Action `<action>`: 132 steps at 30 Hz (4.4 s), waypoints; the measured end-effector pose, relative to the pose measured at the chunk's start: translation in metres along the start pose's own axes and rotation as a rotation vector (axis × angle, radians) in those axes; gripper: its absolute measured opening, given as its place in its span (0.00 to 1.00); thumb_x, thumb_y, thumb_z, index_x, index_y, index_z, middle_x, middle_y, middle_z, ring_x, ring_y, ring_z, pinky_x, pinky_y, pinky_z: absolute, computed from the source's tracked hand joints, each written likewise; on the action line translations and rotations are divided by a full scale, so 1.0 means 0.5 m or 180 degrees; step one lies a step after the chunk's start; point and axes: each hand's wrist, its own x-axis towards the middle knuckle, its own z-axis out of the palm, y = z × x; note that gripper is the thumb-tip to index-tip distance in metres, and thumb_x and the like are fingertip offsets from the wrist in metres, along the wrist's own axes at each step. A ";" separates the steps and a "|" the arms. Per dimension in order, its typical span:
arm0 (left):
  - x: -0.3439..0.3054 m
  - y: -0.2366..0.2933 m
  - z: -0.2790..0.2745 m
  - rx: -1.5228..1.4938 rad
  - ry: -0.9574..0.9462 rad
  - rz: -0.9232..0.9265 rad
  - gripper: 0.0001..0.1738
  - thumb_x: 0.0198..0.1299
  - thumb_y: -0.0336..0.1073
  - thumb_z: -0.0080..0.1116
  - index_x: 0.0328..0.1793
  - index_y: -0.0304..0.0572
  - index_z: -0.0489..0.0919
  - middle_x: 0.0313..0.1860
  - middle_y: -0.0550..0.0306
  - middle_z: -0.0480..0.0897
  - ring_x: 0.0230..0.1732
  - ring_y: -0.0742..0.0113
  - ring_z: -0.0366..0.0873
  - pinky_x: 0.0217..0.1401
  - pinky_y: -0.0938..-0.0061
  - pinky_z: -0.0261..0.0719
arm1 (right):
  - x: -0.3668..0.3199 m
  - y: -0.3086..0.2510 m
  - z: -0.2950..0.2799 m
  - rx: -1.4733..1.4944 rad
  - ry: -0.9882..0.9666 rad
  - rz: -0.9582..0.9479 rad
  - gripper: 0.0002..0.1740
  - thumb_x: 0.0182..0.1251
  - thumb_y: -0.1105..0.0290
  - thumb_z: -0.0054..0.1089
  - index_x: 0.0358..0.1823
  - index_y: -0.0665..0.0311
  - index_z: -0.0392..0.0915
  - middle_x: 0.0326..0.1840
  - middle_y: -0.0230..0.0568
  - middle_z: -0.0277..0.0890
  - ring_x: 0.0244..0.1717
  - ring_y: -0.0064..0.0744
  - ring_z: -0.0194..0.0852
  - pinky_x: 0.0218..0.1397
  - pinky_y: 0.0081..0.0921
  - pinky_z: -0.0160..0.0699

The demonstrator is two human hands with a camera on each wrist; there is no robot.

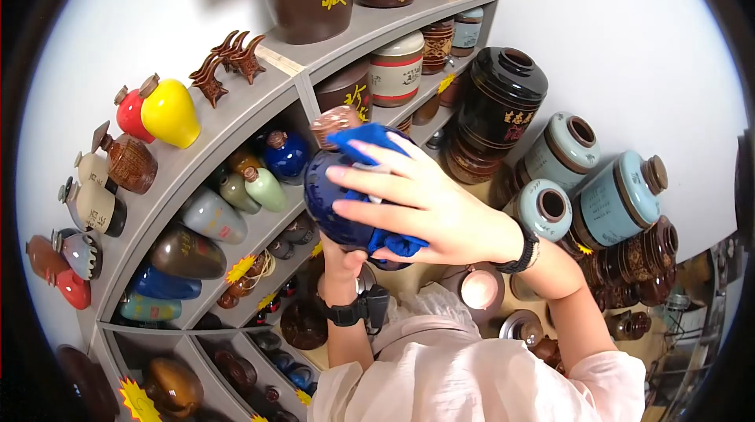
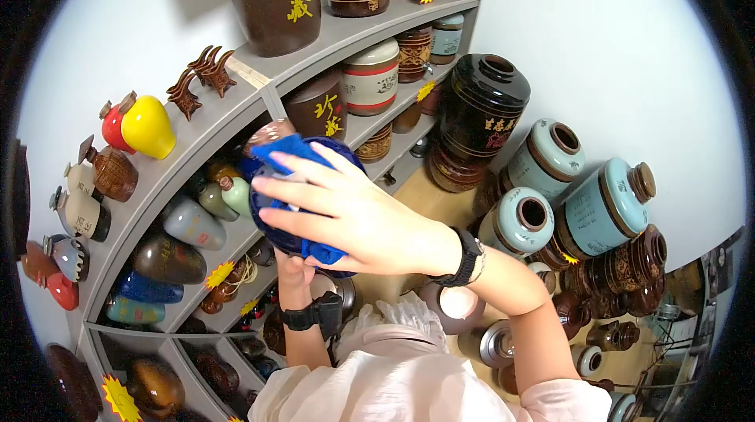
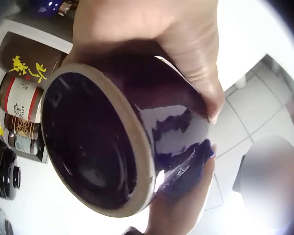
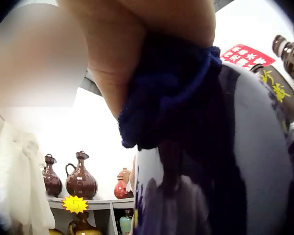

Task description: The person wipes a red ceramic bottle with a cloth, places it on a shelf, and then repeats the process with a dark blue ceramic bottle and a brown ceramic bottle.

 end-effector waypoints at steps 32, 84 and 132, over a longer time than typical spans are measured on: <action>-0.046 -0.057 -0.107 -0.0698 0.0362 -0.0650 0.54 0.36 0.68 0.71 0.65 0.41 0.69 0.60 0.51 0.75 0.58 0.54 0.75 0.60 0.58 0.76 | -0.201 -0.058 0.209 0.5210 0.2271 0.2887 0.49 0.46 0.75 0.74 0.70 0.68 0.55 0.65 0.42 0.65 0.61 0.27 0.68 0.61 0.22 0.71; -0.062 -0.053 -0.020 -0.0869 0.0278 -0.0331 0.51 0.49 0.72 0.55 0.71 0.43 0.60 0.66 0.52 0.69 0.64 0.55 0.67 0.66 0.57 0.68 | -0.131 -0.003 0.049 0.3536 0.1645 0.2392 0.48 0.51 0.65 0.74 0.70 0.69 0.54 0.67 0.42 0.61 0.66 0.29 0.59 0.70 0.29 0.57; -0.023 -0.045 0.000 -0.0748 0.0768 -0.0117 0.62 0.33 0.70 0.71 0.71 0.43 0.60 0.67 0.56 0.67 0.66 0.55 0.65 0.69 0.57 0.65 | -0.187 -0.067 0.119 0.0737 0.0982 0.2028 0.63 0.41 0.54 0.79 0.74 0.68 0.45 0.70 0.58 0.56 0.72 0.50 0.55 0.73 0.37 0.53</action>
